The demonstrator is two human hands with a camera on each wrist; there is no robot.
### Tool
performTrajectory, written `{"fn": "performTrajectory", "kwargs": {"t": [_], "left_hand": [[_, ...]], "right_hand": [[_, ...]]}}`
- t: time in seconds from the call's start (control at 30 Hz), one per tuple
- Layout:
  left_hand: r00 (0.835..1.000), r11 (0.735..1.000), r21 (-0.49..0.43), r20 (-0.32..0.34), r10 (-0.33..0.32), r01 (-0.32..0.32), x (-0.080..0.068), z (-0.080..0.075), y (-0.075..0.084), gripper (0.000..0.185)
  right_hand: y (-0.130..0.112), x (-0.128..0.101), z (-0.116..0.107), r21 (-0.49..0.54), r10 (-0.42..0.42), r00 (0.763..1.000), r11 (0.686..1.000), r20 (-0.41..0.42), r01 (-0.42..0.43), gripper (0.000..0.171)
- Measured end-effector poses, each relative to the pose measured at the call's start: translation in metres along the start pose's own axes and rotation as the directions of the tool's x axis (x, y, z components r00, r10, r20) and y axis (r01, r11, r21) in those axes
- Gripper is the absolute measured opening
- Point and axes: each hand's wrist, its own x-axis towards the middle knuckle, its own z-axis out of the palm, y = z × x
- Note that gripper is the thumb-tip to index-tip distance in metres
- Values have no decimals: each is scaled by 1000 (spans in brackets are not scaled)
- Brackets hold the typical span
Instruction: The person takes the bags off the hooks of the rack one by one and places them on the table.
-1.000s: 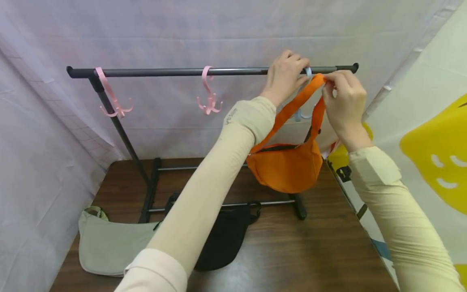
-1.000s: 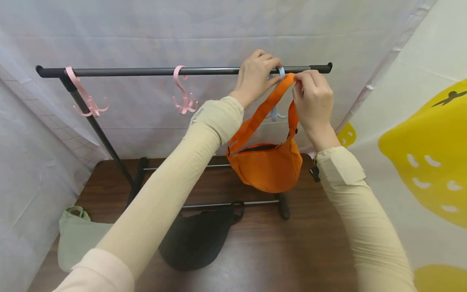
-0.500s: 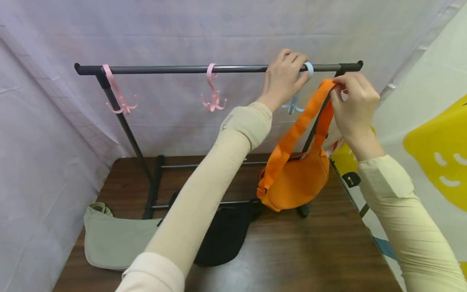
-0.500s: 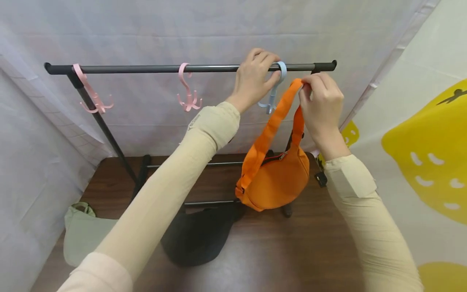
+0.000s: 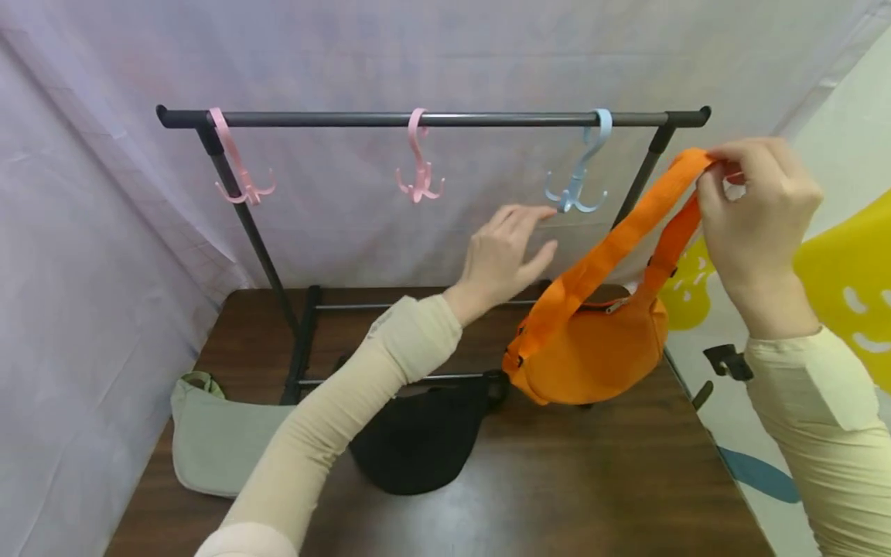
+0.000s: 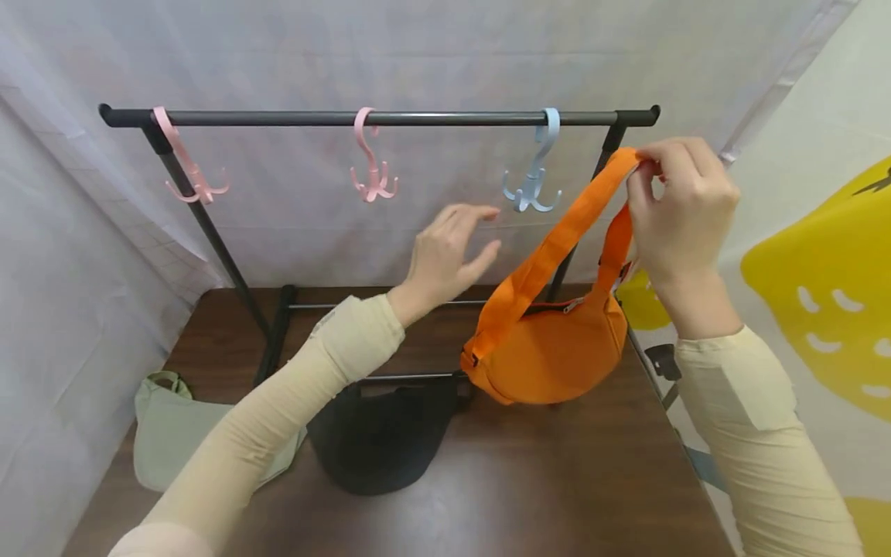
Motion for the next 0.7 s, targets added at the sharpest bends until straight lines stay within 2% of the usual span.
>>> {"fn": "performTrajectory", "kwargs": {"t": [0.07, 0.1, 0.13, 0.2, 0.27, 0.33, 0.37, 0.4, 0.47, 0.53, 0.57, 0.6, 0.63, 0.7], "left_hand": [[991, 995, -67, 118, -68, 76, -27, 5, 0, 47], [977, 987, -96, 183, -109, 128, -41, 9, -1, 53], [957, 975, -118, 244, -156, 188, -54, 12, -1, 59], [904, 938, -144, 345, -251, 315, -81, 20, -2, 68], [852, 886, -171, 399, -338, 431, -104, 30, -1, 75], [805, 813, -226, 426, -413, 536, -124, 40, 1, 75], [780, 766, -265, 441, -444, 586, -134, 45, 3, 74], [756, 712, -311, 457, -469, 630, -143, 50, 6, 72], [697, 578, -399, 501, -513, 712, -160, 60, 13, 66], [649, 453, -465, 544, -532, 761, -173, 69, 21, 61], [633, 403, -489, 560, -535, 773, -179, 73, 24, 59], [623, 363, -512, 568, -537, 779, -183, 77, 27, 57], [618, 335, -528, 571, -540, 780, -186, 80, 30, 56], [620, 305, -557, 560, -549, 773, -190, 84, 35, 52]], "right_hand": [[-2, 3, -6, -17, 15, 1000, 1000, -17, -16, 27], [-4, 4, -9, -27, 20, 1000, 999, -20, -21, 27], [-5, 4, -11, -38, 25, 999, 999, -23, -26, 27], [-8, 6, -15, -56, 31, 999, 998, -18, -32, 27], [-10, 7, -19, -70, 31, 999, 997, -4, -32, 29], [-12, 7, -23, -86, 21, 1000, 996, 20, -19, 31], [-13, 8, -25, -90, 14, 999, 996, 33, -11, 32], [-14, 8, -26, -94, 8, 999, 996, 42, -4, 33], [-14, 7, -28, -99, 8, 999, 995, 47, -3, 33], [-14, 7, -29, -100, 20, 999, 995, 44, -16, 33], [-13, 7, -30, -97, 28, 999, 995, 42, -24, 33], [-13, 7, -30, -97, 35, 999, 995, 39, -31, 33], [-12, 6, -30, -99, 45, 998, 994, 38, -41, 32], [-12, 5, -31, -101, 60, 997, 993, 45, -55, 32]]}}
